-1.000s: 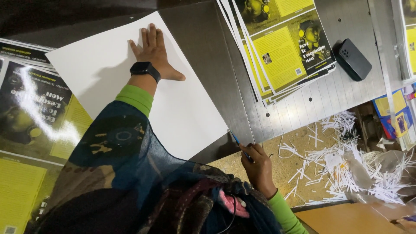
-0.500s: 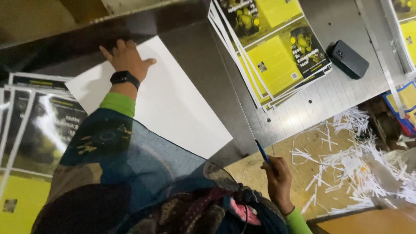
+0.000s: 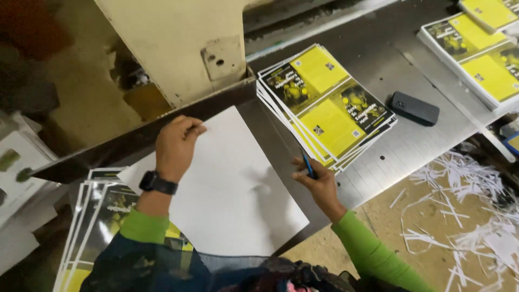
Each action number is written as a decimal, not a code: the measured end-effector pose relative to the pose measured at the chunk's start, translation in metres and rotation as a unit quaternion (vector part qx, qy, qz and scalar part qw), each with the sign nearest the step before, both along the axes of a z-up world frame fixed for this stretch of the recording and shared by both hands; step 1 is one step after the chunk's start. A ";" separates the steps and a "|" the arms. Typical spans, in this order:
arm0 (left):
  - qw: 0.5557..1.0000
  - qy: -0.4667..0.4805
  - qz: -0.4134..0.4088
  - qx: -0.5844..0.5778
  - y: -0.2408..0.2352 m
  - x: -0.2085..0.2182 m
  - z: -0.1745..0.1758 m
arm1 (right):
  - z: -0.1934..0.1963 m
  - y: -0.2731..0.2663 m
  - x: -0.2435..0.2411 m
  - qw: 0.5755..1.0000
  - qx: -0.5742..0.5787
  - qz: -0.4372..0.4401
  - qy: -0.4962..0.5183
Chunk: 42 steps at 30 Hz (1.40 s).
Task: Trimming the edges of paper sheets using a small hand-held utility knife on a cutting machine table.
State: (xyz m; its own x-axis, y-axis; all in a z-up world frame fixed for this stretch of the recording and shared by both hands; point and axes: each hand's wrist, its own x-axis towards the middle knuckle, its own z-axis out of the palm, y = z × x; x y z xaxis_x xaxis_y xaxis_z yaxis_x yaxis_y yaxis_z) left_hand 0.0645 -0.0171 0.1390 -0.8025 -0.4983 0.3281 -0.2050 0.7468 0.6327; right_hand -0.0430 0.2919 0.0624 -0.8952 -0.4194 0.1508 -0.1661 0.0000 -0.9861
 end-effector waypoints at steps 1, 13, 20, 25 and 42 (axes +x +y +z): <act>1.000 0.011 -0.009 0.016 0.014 0.006 0.017 | 0.026 -0.019 -0.002 0.999 -0.029 0.016 0.004; 0.999 0.022 0.018 0.030 0.079 0.036 0.086 | 0.100 -0.091 -0.022 0.990 -0.134 0.042 -0.034; 0.997 0.045 0.034 0.061 0.071 0.045 0.094 | 0.073 -0.042 -0.008 0.996 -0.020 0.087 -0.005; 0.991 0.106 0.051 0.061 0.058 0.045 0.089 | 0.031 0.009 0.001 0.995 0.037 0.086 -0.029; 0.974 0.168 0.131 0.072 -0.014 0.100 0.049 | -0.037 0.211 0.000 0.952 0.269 -0.033 -0.145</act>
